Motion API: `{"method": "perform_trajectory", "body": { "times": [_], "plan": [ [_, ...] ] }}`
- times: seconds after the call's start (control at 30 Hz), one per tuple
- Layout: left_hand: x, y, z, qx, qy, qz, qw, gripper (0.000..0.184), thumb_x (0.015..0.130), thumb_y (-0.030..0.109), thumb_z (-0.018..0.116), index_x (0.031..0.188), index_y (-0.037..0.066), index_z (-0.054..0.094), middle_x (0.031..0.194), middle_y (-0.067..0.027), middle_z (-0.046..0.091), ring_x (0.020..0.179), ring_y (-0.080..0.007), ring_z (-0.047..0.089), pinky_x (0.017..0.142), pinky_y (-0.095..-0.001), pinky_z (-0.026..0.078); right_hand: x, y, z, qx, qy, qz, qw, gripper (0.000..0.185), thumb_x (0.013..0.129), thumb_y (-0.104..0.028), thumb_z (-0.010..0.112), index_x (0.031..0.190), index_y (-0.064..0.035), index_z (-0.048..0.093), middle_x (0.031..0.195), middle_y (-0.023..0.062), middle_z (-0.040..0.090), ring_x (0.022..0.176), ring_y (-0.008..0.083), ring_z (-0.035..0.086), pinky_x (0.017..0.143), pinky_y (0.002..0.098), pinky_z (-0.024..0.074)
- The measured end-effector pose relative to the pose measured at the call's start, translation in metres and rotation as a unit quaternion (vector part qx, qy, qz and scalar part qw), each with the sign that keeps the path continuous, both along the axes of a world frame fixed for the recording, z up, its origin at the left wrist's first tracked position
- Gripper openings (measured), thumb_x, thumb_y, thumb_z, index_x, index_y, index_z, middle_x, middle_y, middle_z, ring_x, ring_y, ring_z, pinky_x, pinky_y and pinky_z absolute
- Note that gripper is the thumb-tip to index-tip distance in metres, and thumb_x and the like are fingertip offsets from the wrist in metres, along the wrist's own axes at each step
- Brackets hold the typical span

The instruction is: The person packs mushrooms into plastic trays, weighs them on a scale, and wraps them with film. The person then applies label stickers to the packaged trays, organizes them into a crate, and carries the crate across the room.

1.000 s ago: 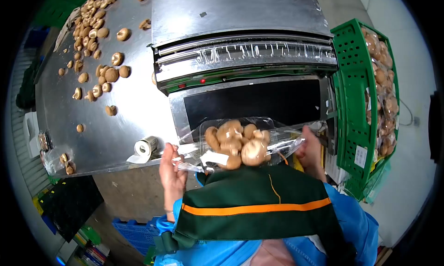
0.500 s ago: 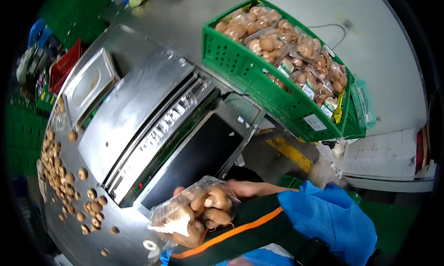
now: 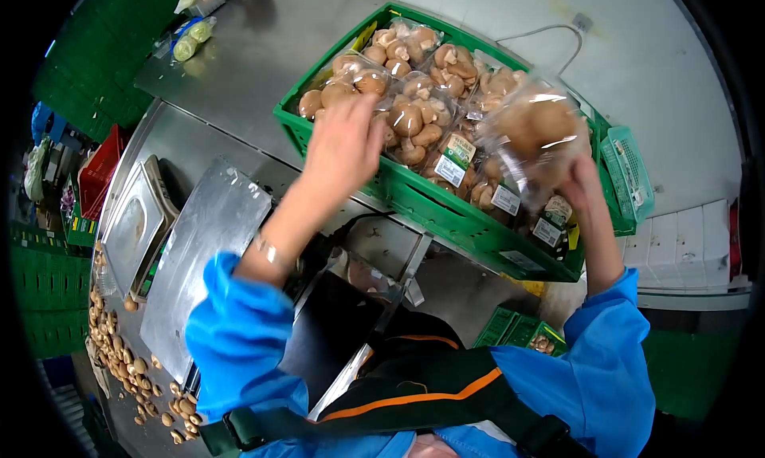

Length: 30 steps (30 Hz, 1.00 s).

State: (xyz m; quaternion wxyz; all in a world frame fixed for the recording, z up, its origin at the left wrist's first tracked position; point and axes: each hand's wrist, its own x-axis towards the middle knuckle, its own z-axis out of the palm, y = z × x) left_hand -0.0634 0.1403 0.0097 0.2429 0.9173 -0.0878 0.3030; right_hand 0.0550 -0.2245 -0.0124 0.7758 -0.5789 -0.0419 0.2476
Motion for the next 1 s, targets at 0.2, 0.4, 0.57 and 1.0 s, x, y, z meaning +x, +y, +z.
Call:
{"method": "perform_trajectory", "body": {
  "times": [0.2, 0.4, 0.57, 1.0],
  "plan": [
    [0.055, 0.025, -0.037, 0.107, 0.343, 0.051, 0.932, 0.032, 0.082, 0.037, 0.054, 0.082, 0.008, 0.067, 0.073, -0.0121, 0.064, 0.074, -0.0295, 0.061, 0.069, -0.0414, 0.045, -0.022, 0.059, -0.031, -0.232, -0.049, -0.114, 0.965, 0.053, 0.083, -0.033, 0.058, 0.125, -0.006, 0.042, 0.119, 0.0108, 0.048, 0.104, 0.0228, 0.05, 0.086, 0.0346, 0.0421],
    [0.068, 0.035, -0.004, 0.139, 0.383, 0.034, 0.913, 0.035, 0.079, 0.04, 0.056, 0.081, 0.007, 0.066, 0.086, -0.0117, 0.065, 0.089, -0.0285, 0.06, 0.083, -0.0419, 0.04, -0.054, 0.106, 0.005, -0.487, -0.576, 0.126, 0.645, 0.08, 0.07, -0.044, 0.067, 0.132, -0.0056, 0.033, 0.134, 0.0174, 0.031, 0.128, 0.035, 0.02, 0.105, 0.0448, 0.015],
    [0.067, 0.075, -0.04, 0.203, 0.1, 0.027, 0.974, 0.047, 0.083, 0.043, 0.051, 0.122, 0.016, 0.05, 0.13, -0.0115, 0.043, 0.119, -0.0306, 0.04, 0.097, -0.0422, 0.033, -0.039, 0.074, -0.047, -0.393, -0.656, 0.109, 0.636, 0.08, 0.068, -0.047, 0.067, 0.126, -0.0024, 0.034, 0.133, 0.017, 0.032, 0.124, 0.0377, 0.026, 0.102, 0.0484, 0.0212],
    [-0.235, -0.021, -0.01, -0.123, -0.135, 0.106, 0.977, 0.01, 0.078, 0.013, 0.062, 0.087, 0.012, 0.06, 0.077, -0.0026, 0.052, 0.082, -0.0199, 0.05, 0.077, -0.0326, 0.035, -0.143, 0.058, 0.025, -0.37, -0.593, 0.016, 0.716, 0.045, 0.087, -0.011, 0.051, 0.128, 0.0004, 0.039, 0.126, 0.0162, 0.044, 0.116, 0.0261, 0.042, 0.1, 0.0386, 0.0306]
  ]
}}
